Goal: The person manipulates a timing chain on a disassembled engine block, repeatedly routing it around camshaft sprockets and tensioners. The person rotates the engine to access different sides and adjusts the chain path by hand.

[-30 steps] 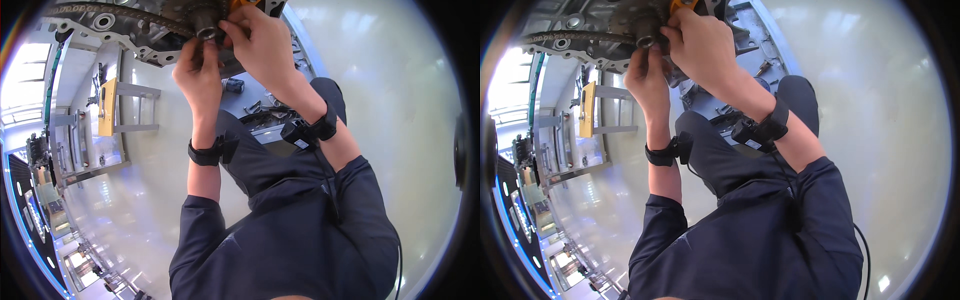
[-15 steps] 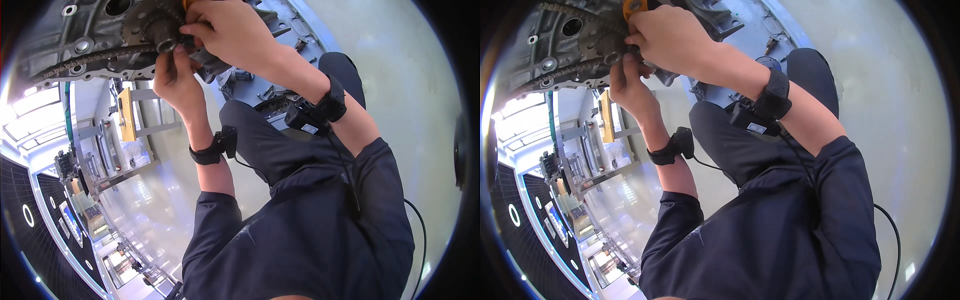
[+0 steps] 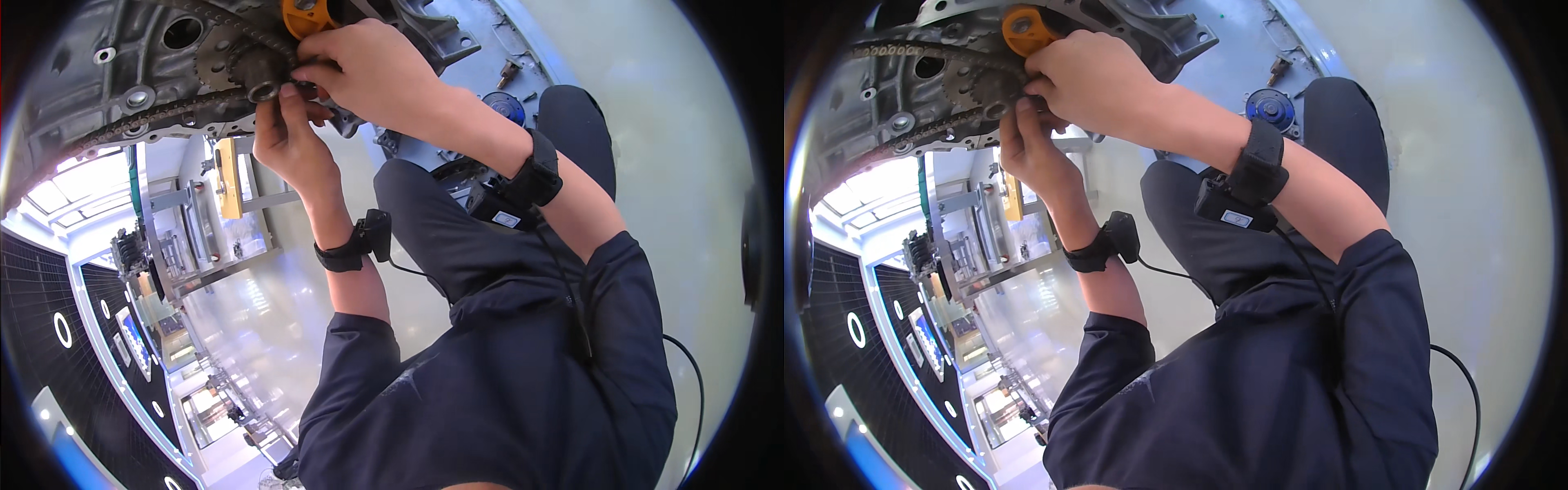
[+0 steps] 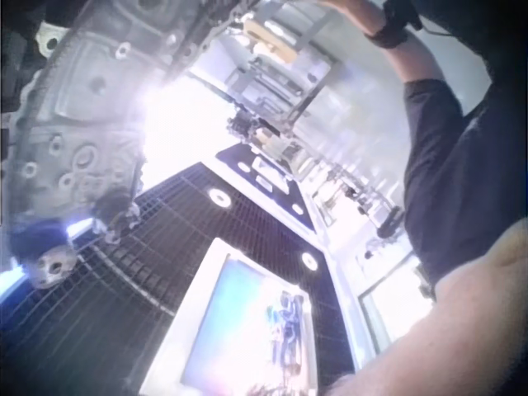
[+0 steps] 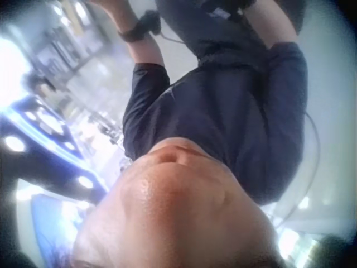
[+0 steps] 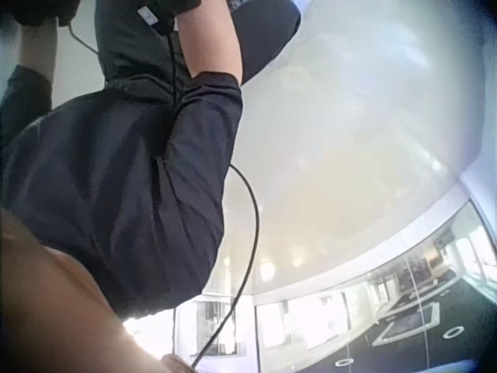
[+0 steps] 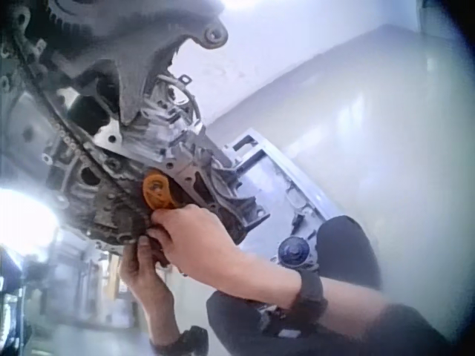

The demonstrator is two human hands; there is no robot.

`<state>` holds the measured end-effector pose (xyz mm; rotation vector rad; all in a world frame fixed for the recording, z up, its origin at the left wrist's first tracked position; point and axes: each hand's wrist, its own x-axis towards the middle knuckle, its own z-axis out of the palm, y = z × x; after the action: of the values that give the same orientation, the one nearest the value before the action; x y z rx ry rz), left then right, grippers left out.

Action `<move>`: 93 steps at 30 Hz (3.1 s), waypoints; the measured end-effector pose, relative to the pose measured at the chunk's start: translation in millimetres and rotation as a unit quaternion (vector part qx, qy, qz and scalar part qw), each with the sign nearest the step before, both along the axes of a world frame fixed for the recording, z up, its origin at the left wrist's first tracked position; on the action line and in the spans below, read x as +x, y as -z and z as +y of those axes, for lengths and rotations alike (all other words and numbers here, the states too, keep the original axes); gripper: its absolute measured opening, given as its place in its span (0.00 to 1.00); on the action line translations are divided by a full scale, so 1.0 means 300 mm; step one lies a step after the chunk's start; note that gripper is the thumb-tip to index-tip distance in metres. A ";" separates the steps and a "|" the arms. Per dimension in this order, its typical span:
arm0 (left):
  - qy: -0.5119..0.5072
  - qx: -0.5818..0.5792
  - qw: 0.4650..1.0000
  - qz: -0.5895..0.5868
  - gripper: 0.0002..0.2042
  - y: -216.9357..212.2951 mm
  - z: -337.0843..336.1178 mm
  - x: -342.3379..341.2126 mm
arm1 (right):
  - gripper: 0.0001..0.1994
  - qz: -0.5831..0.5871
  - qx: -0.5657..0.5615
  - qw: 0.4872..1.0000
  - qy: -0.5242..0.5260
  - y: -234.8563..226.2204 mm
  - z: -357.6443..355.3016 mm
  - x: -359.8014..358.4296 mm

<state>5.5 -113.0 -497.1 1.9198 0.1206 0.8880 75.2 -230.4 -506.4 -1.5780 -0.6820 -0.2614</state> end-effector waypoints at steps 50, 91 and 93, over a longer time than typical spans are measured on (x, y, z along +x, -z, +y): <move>-0.058 0.080 0.995 0.010 0.06 -0.094 0.033 -0.004 | 0.09 0.150 0.090 0.984 -0.029 -0.032 0.021 -0.046; 0.016 0.042 0.999 0.005 0.06 -0.139 0.074 -0.013 | 0.08 -0.065 0.065 0.990 0.111 -0.039 -0.022 0.013; 0.013 0.052 0.998 0.011 0.05 -0.137 0.077 -0.014 | 0.09 -0.079 0.067 0.987 0.120 -0.038 -0.022 0.013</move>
<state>1.2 -89.8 -455.9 2.0237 0.0634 0.8694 79.2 -237.1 -495.0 -1.5199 -0.5825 -0.6056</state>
